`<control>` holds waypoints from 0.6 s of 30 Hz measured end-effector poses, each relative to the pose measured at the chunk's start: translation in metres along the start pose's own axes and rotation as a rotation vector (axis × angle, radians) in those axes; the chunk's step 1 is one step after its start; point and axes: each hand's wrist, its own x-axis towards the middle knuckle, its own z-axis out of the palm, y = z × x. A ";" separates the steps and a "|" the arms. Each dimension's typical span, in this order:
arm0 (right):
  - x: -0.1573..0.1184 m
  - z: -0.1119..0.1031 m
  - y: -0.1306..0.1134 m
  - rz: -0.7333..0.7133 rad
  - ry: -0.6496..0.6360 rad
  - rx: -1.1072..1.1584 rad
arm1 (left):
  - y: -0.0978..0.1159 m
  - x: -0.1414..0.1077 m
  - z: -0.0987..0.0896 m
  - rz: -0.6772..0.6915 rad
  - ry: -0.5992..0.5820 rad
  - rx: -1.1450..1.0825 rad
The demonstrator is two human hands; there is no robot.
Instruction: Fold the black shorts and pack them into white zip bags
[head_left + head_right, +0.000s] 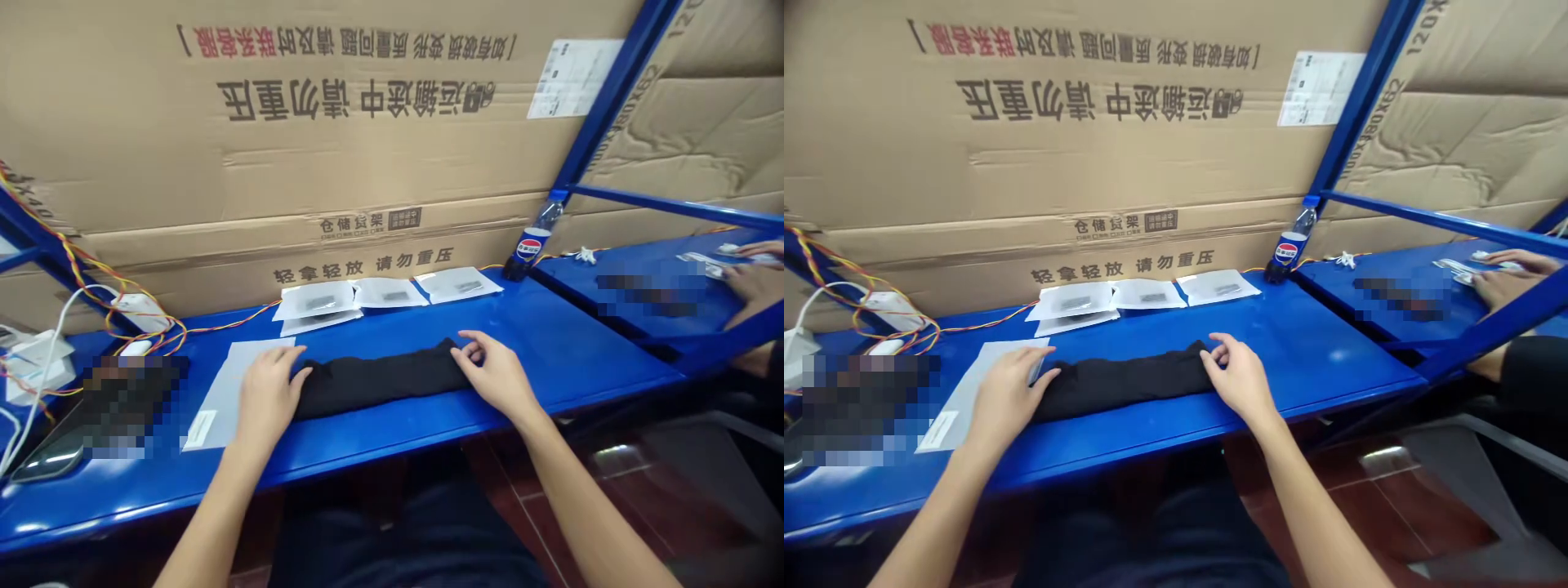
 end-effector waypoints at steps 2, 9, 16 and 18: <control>0.000 0.010 0.002 -0.036 0.041 -0.144 | 0.010 -0.007 0.007 0.110 0.021 0.004; -0.006 0.032 -0.003 -0.096 0.140 -0.289 | 0.047 -0.039 0.026 0.289 0.057 -0.093; 0.025 -0.006 0.012 0.186 0.047 -0.144 | 0.049 -0.043 0.020 0.324 0.152 -0.166; 0.032 -0.021 0.010 0.170 0.115 -0.192 | 0.051 -0.043 0.019 0.327 0.157 -0.197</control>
